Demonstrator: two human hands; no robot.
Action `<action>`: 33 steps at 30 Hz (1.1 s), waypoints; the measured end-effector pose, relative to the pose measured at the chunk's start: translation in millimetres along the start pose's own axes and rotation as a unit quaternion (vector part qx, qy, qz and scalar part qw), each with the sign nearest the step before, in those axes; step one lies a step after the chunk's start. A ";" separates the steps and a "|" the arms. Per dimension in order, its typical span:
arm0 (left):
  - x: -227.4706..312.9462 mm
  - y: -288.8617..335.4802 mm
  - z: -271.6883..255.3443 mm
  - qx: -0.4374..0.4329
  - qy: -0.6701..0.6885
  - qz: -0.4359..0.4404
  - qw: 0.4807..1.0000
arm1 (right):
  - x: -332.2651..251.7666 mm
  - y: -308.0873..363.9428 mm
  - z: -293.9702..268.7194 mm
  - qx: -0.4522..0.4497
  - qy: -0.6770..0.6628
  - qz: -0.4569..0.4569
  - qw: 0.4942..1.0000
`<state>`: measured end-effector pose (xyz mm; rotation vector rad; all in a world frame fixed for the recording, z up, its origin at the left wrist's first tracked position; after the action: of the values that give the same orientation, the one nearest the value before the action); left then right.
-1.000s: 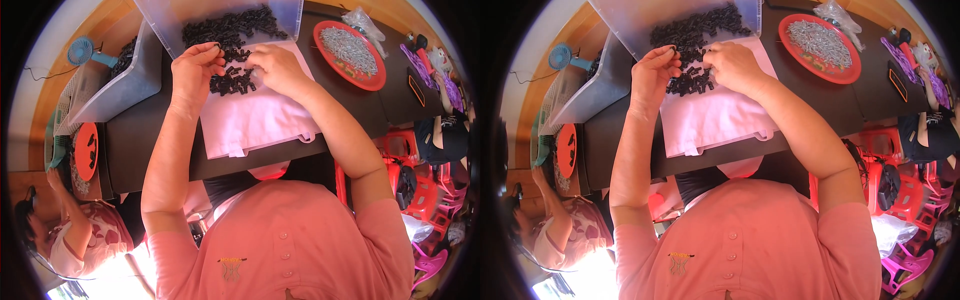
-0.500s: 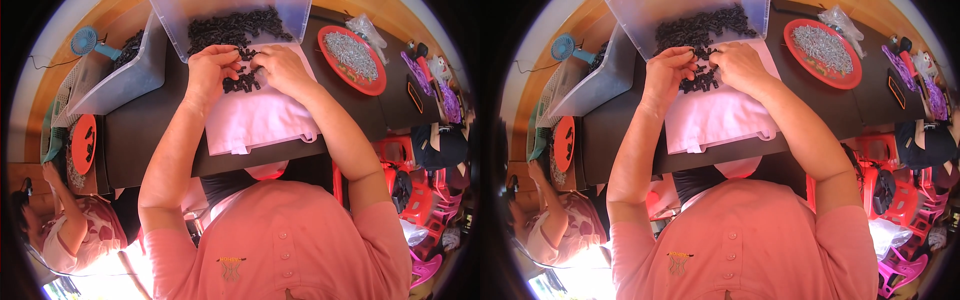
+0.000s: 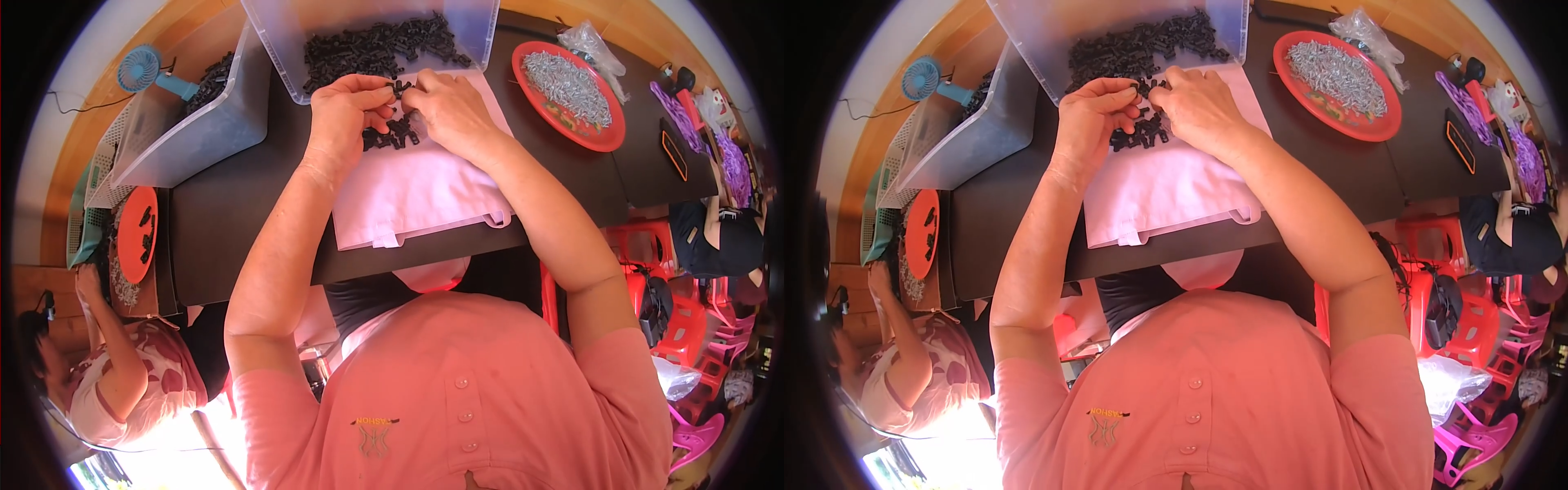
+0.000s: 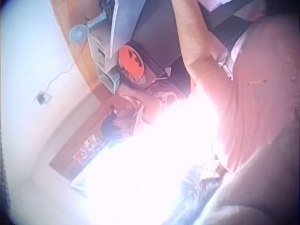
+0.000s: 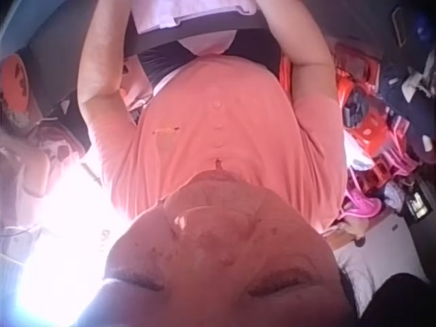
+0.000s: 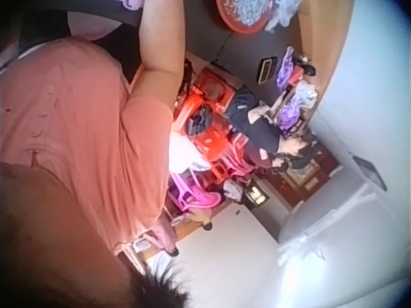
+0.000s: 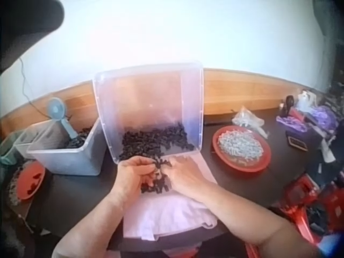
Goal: The person assembles small plastic components by inserting metal pins into black plastic pieces by hand, and pours additional metal pins from a plate onto a cloth.
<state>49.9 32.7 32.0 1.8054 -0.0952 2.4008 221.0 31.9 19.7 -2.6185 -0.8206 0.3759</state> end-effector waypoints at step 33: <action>-2.3 12.6 20.0 -0.041 -0.098 0.054 0.993 | 0.2 -1.0 -28.7 0.096 -0.449 0.059 0.886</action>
<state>67.7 17.4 35.8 2.0412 -0.3129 2.2440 230.9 25.2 45.8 -2.2369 -0.8016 1.6826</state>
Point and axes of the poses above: each hand's wrist, its own y-axis away from the middle knuckle, its own z-axis out of the palm, x = y × z, the point moved 2 cm from there along -y, towards the middle knuckle, and after that the axes turned 1 degree about -x, right-handed, at the moved point
